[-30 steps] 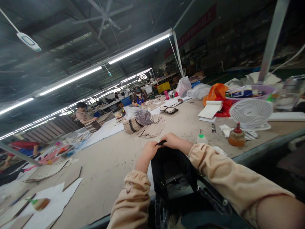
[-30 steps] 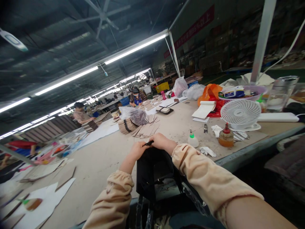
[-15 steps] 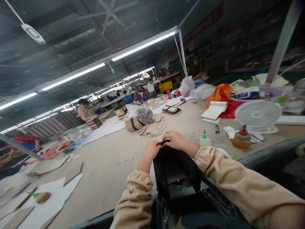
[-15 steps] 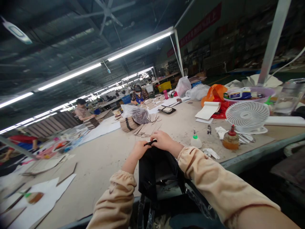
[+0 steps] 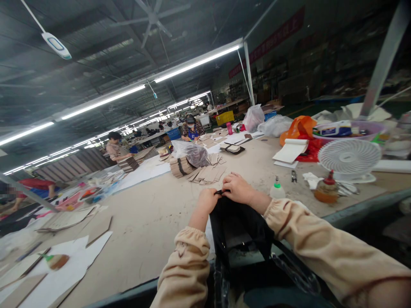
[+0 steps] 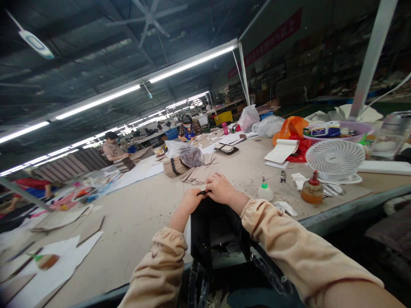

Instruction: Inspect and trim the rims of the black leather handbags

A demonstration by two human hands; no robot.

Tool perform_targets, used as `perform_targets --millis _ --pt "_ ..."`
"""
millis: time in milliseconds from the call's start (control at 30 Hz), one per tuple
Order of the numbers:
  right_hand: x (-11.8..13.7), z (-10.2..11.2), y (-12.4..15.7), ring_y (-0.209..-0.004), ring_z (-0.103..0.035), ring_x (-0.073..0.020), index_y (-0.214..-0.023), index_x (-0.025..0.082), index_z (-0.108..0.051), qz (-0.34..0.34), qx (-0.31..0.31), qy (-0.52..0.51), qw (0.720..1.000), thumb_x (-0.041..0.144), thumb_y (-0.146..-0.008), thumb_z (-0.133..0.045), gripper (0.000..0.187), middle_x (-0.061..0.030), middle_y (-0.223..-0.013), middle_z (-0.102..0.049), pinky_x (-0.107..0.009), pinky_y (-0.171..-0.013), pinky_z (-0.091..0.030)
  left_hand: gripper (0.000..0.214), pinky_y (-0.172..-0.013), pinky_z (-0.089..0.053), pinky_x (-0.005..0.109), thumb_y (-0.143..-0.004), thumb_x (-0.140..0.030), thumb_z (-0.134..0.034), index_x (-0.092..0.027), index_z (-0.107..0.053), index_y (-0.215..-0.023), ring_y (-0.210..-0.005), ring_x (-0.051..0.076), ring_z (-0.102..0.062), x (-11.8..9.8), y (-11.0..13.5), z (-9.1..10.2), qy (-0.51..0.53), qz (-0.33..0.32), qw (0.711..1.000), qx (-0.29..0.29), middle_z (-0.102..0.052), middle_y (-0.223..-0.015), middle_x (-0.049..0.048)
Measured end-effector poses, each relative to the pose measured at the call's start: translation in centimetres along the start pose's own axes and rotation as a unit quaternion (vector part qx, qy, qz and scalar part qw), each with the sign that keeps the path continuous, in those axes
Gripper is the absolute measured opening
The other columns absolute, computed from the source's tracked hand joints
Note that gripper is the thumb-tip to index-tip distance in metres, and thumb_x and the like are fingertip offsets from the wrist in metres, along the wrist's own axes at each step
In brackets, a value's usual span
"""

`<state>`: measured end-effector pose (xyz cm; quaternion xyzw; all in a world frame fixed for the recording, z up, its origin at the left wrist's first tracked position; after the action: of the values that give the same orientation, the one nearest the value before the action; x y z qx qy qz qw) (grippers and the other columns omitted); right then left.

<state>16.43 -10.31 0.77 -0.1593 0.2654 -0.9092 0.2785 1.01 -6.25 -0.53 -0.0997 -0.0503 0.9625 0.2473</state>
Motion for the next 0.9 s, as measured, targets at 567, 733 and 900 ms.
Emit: perform_targets --millis 567,733,900 --pt "0.21 -0.01 -0.18 -0.097 -0.045 -0.022 -0.075 0.023 -0.067 -0.025 0.025 0.009 0.999 0.023 -0.072 -0.061 0.007 -0.0049 -0.09 -0.059 -0.052 -0.1 -0.01 0.025 -0.061 -0.039 0.026 -0.079 -0.038 -0.051 -0.019 -0.068 -0.079 -0.072 0.017 -0.059 -0.19 0.04 -0.13 -0.018 0.012 1.0 0.005 -0.068 -0.076 0.006" --pt "0.35 -0.06 -0.19 -0.095 -0.045 -0.0215 -0.074 0.024 -0.069 -0.025 0.021 -0.001 0.999 0.025 -0.073 -0.062 0.008 -0.0041 -0.088 -0.059 -0.054 -0.1 -0.011 0.025 -0.062 -0.039 0.027 -0.079 -0.036 -0.05 -0.019 -0.068 -0.078 -0.073 0.019 -0.06 -0.27 0.01 0.0 -0.026 0.018 0.999 0.004 -0.068 -0.076 0.0068" --pt "0.26 -0.36 -0.28 -0.093 -0.046 -0.0208 -0.074 0.025 -0.071 -0.043 0.012 -0.012 0.999 0.028 -0.072 -0.064 0.008 -0.0032 -0.085 -0.06 -0.052 -0.099 -0.012 0.026 -0.061 -0.038 0.026 -0.08 -0.036 -0.049 -0.018 -0.068 -0.078 -0.072 0.018 -0.06 -0.36 -0.02 0.17 -0.03 0.022 0.999 0.009 -0.068 -0.076 0.0071"
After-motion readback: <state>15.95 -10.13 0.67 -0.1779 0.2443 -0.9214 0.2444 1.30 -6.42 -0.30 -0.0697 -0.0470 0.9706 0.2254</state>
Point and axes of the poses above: each hand's wrist, its own y-axis away from the middle knuckle, its own z-axis out of the back of the hand, x = y × z, the point moved 2 cm from there along -y, towards the middle knuckle
